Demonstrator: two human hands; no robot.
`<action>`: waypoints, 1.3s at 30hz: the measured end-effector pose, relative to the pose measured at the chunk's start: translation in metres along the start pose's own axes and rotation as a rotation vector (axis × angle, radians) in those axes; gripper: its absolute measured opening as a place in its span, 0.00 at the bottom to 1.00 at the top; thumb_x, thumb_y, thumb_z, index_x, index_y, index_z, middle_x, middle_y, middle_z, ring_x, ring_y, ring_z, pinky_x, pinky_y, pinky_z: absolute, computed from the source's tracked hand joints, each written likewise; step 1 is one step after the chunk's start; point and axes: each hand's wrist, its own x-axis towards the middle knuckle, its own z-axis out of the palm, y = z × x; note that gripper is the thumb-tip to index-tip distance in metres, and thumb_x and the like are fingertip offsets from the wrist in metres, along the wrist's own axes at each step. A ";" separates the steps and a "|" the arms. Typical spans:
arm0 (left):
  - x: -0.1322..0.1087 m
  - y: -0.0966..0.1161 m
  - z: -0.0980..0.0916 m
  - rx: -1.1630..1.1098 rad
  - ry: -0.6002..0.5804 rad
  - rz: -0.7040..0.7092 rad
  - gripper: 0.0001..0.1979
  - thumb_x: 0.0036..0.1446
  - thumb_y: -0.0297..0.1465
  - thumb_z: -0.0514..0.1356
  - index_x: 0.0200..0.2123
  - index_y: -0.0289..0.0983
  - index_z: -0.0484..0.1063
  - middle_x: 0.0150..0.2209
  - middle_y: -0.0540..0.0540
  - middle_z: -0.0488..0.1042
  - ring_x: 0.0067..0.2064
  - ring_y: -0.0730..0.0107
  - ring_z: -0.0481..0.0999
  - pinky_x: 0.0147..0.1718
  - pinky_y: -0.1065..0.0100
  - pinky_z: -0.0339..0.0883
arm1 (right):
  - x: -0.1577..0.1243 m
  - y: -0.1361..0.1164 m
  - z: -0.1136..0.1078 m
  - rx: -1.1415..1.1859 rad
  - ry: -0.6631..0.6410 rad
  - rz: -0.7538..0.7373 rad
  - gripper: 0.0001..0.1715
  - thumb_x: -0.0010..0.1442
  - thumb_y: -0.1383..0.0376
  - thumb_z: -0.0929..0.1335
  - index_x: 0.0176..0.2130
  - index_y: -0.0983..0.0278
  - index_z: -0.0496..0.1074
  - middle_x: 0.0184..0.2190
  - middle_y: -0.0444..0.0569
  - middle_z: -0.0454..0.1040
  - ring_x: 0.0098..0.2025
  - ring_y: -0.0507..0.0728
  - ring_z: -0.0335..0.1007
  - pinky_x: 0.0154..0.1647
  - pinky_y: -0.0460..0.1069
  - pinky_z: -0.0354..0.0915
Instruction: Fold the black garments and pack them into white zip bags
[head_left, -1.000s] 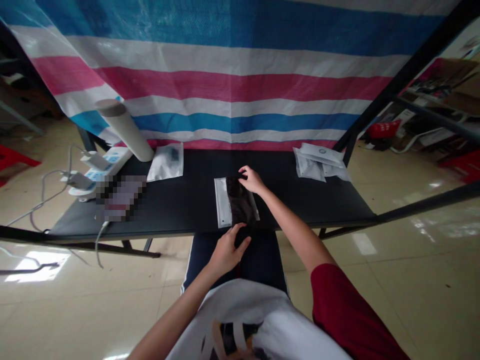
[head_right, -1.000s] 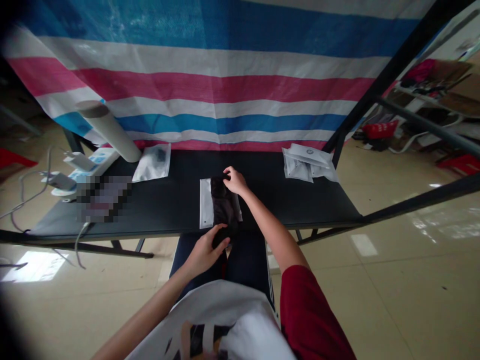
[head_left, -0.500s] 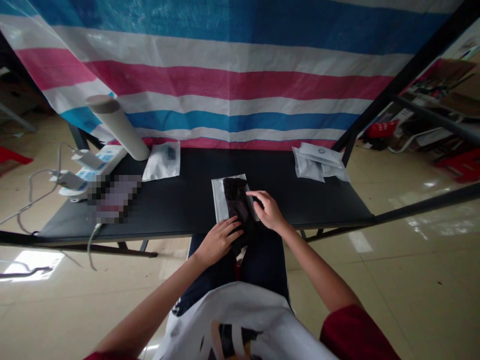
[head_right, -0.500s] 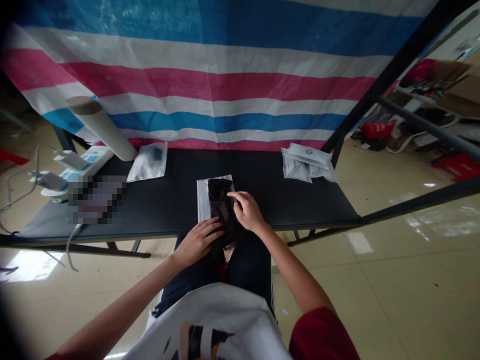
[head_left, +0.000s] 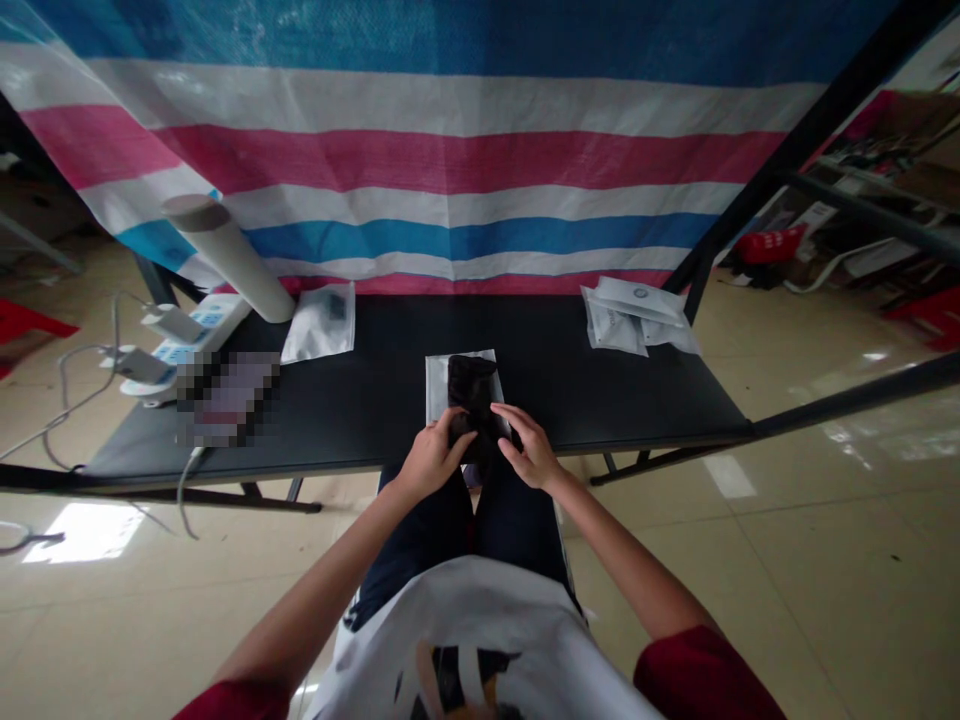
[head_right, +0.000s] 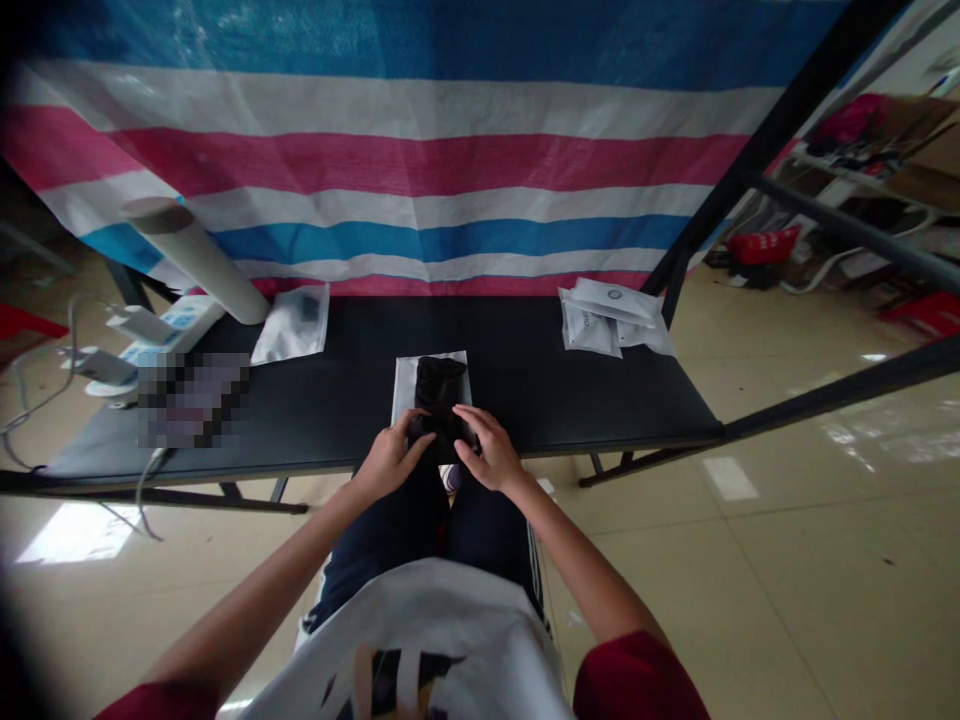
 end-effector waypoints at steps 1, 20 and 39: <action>0.008 0.000 0.002 -0.011 0.025 -0.048 0.19 0.63 0.41 0.54 0.53 0.38 0.63 0.33 0.45 0.77 0.34 0.61 0.78 0.36 0.65 0.68 | -0.002 -0.002 0.001 -0.030 0.042 -0.007 0.28 0.64 0.59 0.62 0.62 0.62 0.62 0.59 0.56 0.68 0.61 0.61 0.63 0.61 0.60 0.61; 0.044 -0.027 0.010 -0.253 0.276 -0.209 0.18 0.55 0.37 0.57 0.48 0.37 0.63 0.43 0.42 0.69 0.41 0.65 0.72 0.42 0.63 0.66 | 0.041 -0.018 0.022 -0.391 -0.248 -0.159 0.31 0.56 0.77 0.64 0.57 0.61 0.68 0.52 0.52 0.75 0.56 0.60 0.69 0.67 0.61 0.55; 0.041 0.004 -0.022 -1.197 -0.045 -0.788 0.18 0.57 0.45 0.59 0.36 0.34 0.72 0.30 0.44 0.77 0.28 0.67 0.77 0.25 0.69 0.71 | 0.058 -0.035 0.006 -0.228 -0.115 -0.096 0.22 0.54 0.72 0.68 0.49 0.59 0.73 0.43 0.51 0.77 0.51 0.61 0.71 0.53 0.55 0.68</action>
